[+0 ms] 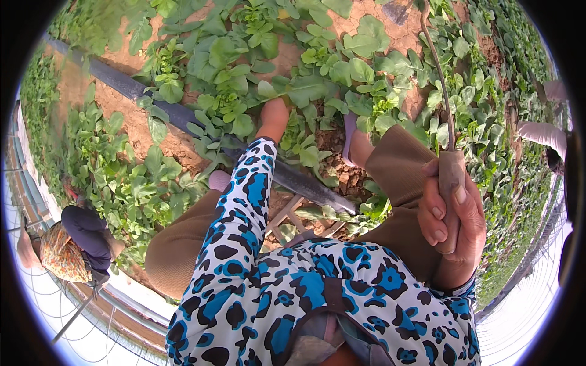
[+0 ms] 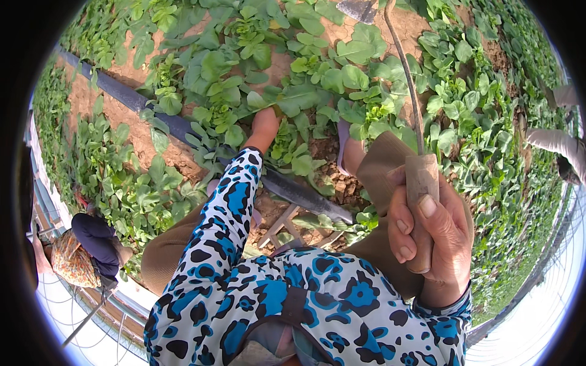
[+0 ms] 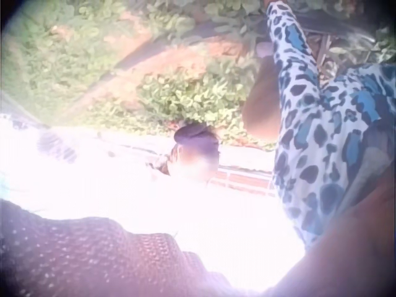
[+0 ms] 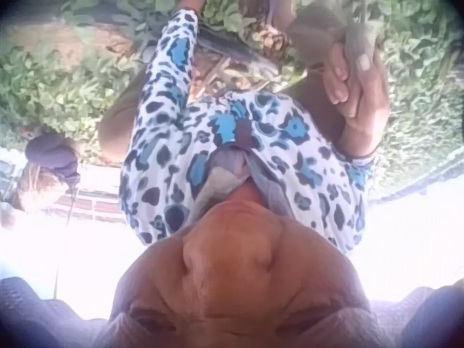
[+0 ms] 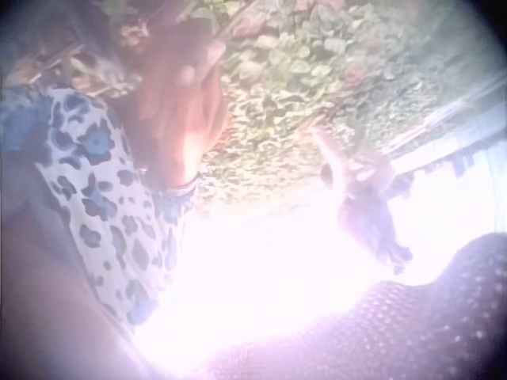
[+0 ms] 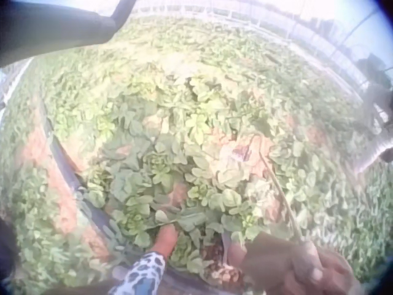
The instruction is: The person squats among rows of leafy green plants in a greenhouse and repeatedly pulls small weeds by hand from the soil between the plants. The person moves along the row, gathering weeds in one hand while continuing to remove more.
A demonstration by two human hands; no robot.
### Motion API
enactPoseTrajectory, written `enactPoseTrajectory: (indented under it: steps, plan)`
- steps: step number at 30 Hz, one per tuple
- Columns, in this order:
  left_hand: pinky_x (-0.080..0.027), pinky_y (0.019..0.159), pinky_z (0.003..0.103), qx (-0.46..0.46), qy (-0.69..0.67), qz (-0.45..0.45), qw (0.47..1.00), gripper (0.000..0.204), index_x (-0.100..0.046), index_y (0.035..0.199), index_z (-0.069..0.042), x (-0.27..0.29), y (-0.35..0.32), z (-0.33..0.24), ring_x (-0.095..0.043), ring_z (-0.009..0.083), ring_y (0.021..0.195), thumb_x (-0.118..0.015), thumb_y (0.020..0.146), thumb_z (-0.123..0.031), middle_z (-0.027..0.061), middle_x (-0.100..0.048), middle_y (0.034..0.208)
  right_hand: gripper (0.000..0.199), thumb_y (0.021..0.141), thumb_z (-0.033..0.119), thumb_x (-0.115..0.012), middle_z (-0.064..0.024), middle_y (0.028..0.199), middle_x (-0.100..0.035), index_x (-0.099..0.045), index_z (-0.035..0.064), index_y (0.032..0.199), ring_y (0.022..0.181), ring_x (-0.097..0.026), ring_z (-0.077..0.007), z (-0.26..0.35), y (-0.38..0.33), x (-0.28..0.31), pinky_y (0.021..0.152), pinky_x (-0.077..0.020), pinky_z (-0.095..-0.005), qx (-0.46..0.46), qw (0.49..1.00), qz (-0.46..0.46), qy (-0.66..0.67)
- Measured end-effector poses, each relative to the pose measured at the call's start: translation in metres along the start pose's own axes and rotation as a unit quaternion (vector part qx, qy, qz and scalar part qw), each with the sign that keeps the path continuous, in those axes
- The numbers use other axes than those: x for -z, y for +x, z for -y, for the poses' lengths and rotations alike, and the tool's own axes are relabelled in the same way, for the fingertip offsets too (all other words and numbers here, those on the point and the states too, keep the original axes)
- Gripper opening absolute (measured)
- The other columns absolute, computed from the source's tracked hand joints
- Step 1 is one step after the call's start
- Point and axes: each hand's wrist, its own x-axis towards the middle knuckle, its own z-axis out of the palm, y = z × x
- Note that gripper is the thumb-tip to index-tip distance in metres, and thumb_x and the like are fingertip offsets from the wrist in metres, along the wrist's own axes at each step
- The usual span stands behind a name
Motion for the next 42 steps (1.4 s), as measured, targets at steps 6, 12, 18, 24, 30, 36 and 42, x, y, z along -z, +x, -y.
enactPoseTrajectory:
  steps: [6,12,18,24,30,36,42]
  plan:
    - [-0.049,0.086,0.049,-0.008,-0.045,-0.132,0.99,0.049,-0.056,0.122,-0.005,-0.026,0.011,0.004,-0.059,0.0397,0.108,-0.066,0.083,-0.033,0.0221,-0.058,0.122,0.05,0.094,0.027,-0.055,-0.0074,0.07,-0.046,-0.04,-0.0148,0.119,0.045,-0.045,-0.0087,0.001,0.0,-0.001,0.039,-0.0392,-0.0204,-0.006,1.0,0.005,0.007]
    - [-0.047,0.089,0.05,0.016,-0.021,-0.162,0.986,0.051,-0.05,0.128,-0.006,-0.069,0.035,0.036,-0.056,0.0438,0.108,-0.063,0.084,-0.029,0.0238,-0.057,0.123,0.049,0.095,0.027,-0.055,-0.0059,0.068,-0.044,-0.038,-0.0117,0.12,0.04,-0.04,-0.0076,-0.006,0.002,-0.001,0.033,-0.0347,-0.0211,0.005,1.0,0.014,0.012]
    - [-0.048,0.087,0.047,0.017,-0.073,-0.068,0.995,0.042,-0.05,0.128,-0.007,-0.043,0.001,0.005,-0.056,0.0403,0.107,-0.058,0.088,-0.017,0.0203,-0.055,0.125,0.048,0.096,0.028,-0.053,-0.007,0.072,-0.046,-0.041,-0.0123,0.119,0.047,-0.045,-0.0094,-0.003,0.0,0.003,0.042,-0.0399,-0.021,-0.006,1.0,0.007,-0.003]
    - [-0.05,0.07,0.047,-0.287,-0.004,-0.107,0.952,0.03,-0.053,0.106,-0.007,-0.005,-0.068,-0.026,-0.061,0.0364,0.087,-0.066,0.081,-0.016,0.0129,-0.063,0.097,0.044,0.098,0.029,-0.052,-0.0043,0.075,-0.047,-0.043,-0.0078,0.119,0.053,-0.046,-0.0089,-0.002,-0.005,0.001,0.046,-0.0399,-0.02,0.004,0.999,0.013,-0.033]
    - [-0.049,0.064,0.045,-0.36,0.001,-0.112,0.926,0.025,-0.051,0.095,-0.006,0.079,-0.102,-0.042,-0.061,0.036,0.076,-0.068,0.08,-0.015,0.014,-0.061,0.083,0.036,0.096,0.025,-0.056,-0.001,0.075,-0.05,-0.044,-0.0034,0.116,0.055,-0.048,-0.0076,-0.01,-0.004,0.006,0.047,-0.0407,-0.0215,0.014,0.993,0.049,-0.108]
    - [-0.047,0.064,0.023,-0.174,-0.411,-0.072,0.892,0.013,-0.052,0.096,-0.004,0.24,-0.16,-0.033,-0.059,0.0086,0.071,-0.06,0.094,-0.015,0.0036,-0.064,0.086,0.023,0.094,0.019,-0.057,-0.003,0.068,-0.051,-0.044,0.0007,0.099,0.051,-0.049,-0.0098,-0.028,0.014,0.009,0.045,-0.041,-0.0236,-0.07,0.967,0.092,-0.229]
    - [-0.051,0.07,0.023,-0.147,-0.604,-0.189,0.76,0.039,-0.045,0.13,-0.007,0.297,-0.254,-0.005,-0.061,0.0091,0.077,-0.059,0.096,-0.018,0.0061,-0.066,0.097,0.027,0.093,0.023,-0.056,-0.0118,0.076,-0.06,-0.041,0.0003,0.097,0.057,-0.059,-0.0217,-0.085,0.072,-0.011,0.052,-0.0491,-0.038,-0.029,0.915,0.085,-0.393]
